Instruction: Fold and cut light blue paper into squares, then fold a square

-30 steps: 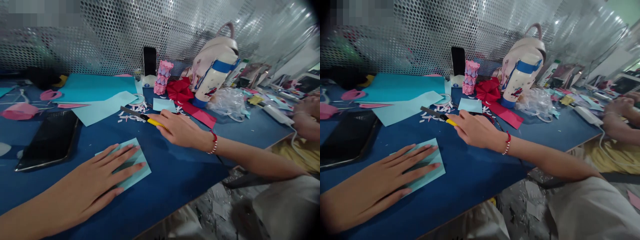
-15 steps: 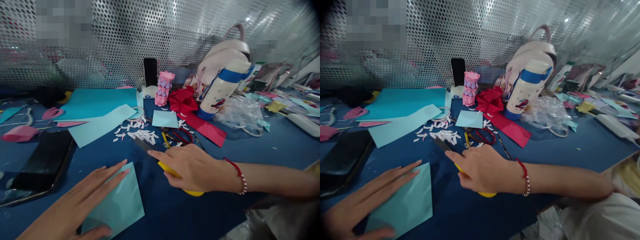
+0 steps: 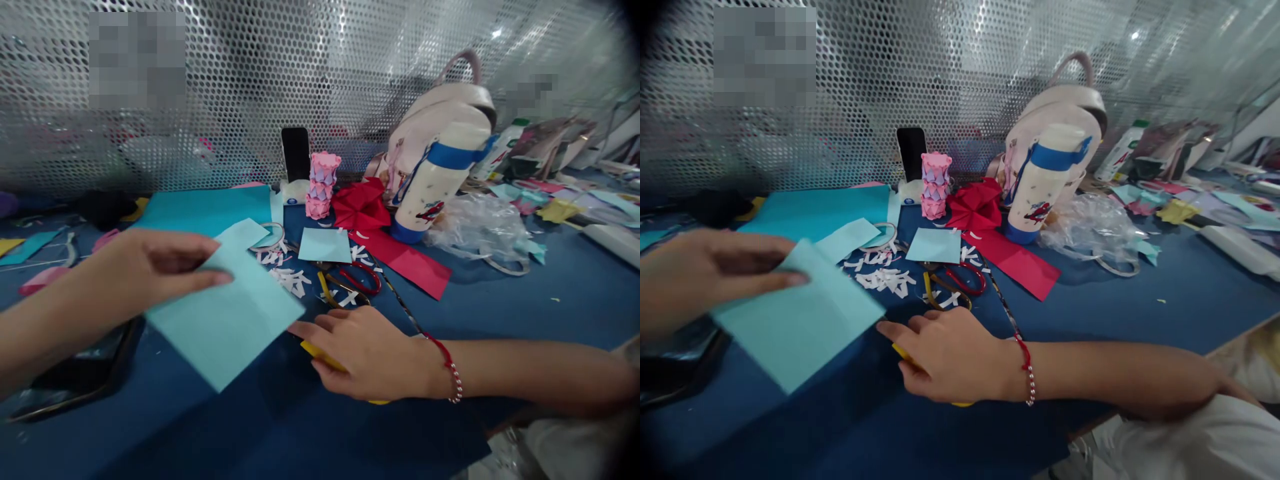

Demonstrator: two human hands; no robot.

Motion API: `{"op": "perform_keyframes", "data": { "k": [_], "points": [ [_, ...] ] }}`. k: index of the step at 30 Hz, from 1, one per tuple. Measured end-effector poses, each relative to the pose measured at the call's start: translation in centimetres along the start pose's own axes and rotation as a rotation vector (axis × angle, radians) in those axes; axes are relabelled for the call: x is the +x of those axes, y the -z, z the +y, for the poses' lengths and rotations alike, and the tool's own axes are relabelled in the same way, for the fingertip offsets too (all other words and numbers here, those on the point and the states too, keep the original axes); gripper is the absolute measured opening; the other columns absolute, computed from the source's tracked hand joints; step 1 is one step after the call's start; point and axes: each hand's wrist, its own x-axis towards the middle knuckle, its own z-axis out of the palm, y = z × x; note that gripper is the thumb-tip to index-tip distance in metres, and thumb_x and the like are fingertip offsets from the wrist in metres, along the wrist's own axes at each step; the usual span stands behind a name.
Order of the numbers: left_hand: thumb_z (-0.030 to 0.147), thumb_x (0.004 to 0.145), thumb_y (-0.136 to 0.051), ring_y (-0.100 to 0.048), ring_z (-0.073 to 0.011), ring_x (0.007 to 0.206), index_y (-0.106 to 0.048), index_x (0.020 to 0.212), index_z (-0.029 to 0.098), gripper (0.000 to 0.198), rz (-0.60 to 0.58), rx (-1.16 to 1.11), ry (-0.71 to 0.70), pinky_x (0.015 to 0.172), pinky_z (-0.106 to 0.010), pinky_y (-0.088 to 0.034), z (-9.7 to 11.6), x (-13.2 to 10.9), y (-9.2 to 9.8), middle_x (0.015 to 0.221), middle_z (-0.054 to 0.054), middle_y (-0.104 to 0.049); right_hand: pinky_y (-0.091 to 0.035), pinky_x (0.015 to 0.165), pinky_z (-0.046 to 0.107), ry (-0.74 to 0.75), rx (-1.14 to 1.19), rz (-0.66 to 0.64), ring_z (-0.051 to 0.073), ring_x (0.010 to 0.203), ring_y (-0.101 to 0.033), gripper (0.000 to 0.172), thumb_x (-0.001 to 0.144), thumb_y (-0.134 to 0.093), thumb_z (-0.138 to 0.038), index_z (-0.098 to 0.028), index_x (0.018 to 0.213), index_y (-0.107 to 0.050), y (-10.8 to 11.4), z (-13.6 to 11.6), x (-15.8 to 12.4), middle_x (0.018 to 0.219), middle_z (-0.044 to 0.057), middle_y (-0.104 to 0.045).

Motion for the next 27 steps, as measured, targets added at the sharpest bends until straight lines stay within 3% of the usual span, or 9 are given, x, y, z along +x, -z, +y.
{"op": "perform_keyframes", "data": {
  "k": [4,7,8,9,10,13,20,24,27],
  "points": [
    [0.065,0.104,-0.063,-0.081,-0.0257,0.108,-0.079,0.122,0.012,0.058,-0.077,-0.007,-0.083,0.087,-0.032,-0.066,3.7,7.2,-3.5,0.113,0.003,-0.084,-0.033,0.060,0.033,0.017,-0.012,0.022,0.022,0.091,-0.075,0.059,0.110,-0.057,-0.036,-0.020,0.166,-0.049,-0.2,0.1,0.1,0.111,0.007,-0.080],
    [0.049,0.103,-0.081,-0.080,-0.0234,0.104,-0.071,0.135,0.016,0.048,-0.173,-0.059,-0.092,0.086,-0.040,-0.070,3.6,11.7,-7.3,0.124,-0.010,-0.080,-0.030,0.057,0.033,0.019,-0.004,0.032,0.022,0.092,-0.074,0.058,0.111,-0.056,-0.039,-0.022,0.166,-0.049,-0.4,0.2,0.0,0.112,0.006,-0.081],
    [0.042,0.113,-0.067,-0.079,-0.0223,0.103,-0.072,0.130,0.017,0.030,-0.211,-0.070,-0.092,0.090,-0.045,-0.069,3.4,12.9,-8.4,0.130,-0.010,-0.077,-0.029,0.057,0.033,0.018,-0.004,0.036,0.022,0.092,-0.074,0.058,0.111,-0.056,-0.039,-0.022,0.166,-0.049,-0.5,0.3,0.0,0.112,0.006,-0.081],
    [0.034,0.122,-0.035,-0.076,-0.0228,0.105,-0.073,0.125,0.010,0.044,-0.242,-0.073,-0.095,0.097,-0.050,-0.058,3.2,13.9,-9.4,0.143,-0.002,-0.074,-0.029,0.056,0.033,0.019,-0.006,0.042,0.023,0.092,-0.074,0.058,0.111,-0.056,-0.039,-0.022,0.166,-0.049,-0.6,0.4,0.0,0.113,0.006,-0.081],
    [0.041,0.114,-0.065,-0.077,-0.0257,0.112,-0.071,0.135,0.017,0.032,-0.258,-0.085,-0.085,0.098,-0.049,-0.066,3.0,14.8,-10.1,0.140,-0.010,-0.073,-0.028,0.056,0.034,0.025,-0.005,0.049,0.023,0.093,-0.074,0.059,0.111,-0.056,-0.040,-0.022,0.166,-0.049,-0.7,0.4,0.0,0.113,0.006,-0.081],
    [0.043,0.105,-0.080,-0.075,-0.0288,0.119,-0.067,0.145,0.021,0.048,-0.266,-0.077,-0.033,0.098,-0.051,-0.068,2.6,16.2,-11.4,0.141,-0.013,-0.071,-0.027,0.056,0.034,0.046,0.003,0.065,0.023,0.092,-0.074,0.058,0.112,-0.053,-0.041,-0.020,0.166,-0.050,-1.0,0.6,0.0,0.112,0.007,-0.081],
    [0.040,0.106,-0.078,-0.071,-0.0322,0.130,-0.067,0.147,0.021,0.046,-0.099,0.011,-0.153,0.108,-0.057,-0.064,2.6,14.4,-8.1,0.153,-0.013,-0.067,-0.028,0.056,0.035,0.030,0.003,0.024,0.027,0.096,-0.077,0.064,0.112,-0.057,-0.048,-0.020,0.169,-0.048,-0.8,0.6,0.0,0.117,0.009,-0.082],
    [0.033,0.103,-0.079,-0.075,-0.0308,0.127,-0.073,0.133,0.019,0.034,-0.054,-0.002,-0.228,0.111,-0.057,-0.062,1.5,10.1,-4.7,0.143,-0.012,-0.075,-0.044,0.064,0.037,-0.016,0.035,0.018,0.031,0.106,-0.078,0.083,0.107,-0.067,-0.057,-0.016,0.174,-0.040,-0.5,0.8,-0.1,0.130,0.013,-0.081],
    [0.037,0.098,-0.071,-0.080,-0.0297,0.123,-0.077,0.125,0.026,0.029,0.027,-0.041,-0.269,0.110,-0.050,-0.064,0.5,5.2,-2.6,0.132,-0.008,-0.082,-0.051,0.076,0.036,-0.026,0.062,0.071,0.030,0.110,-0.077,0.069,0.103,-0.075,-0.041,-0.014,0.163,-0.055,-0.3,1.5,-0.2,0.132,0.013,-0.079]
  ]
}}
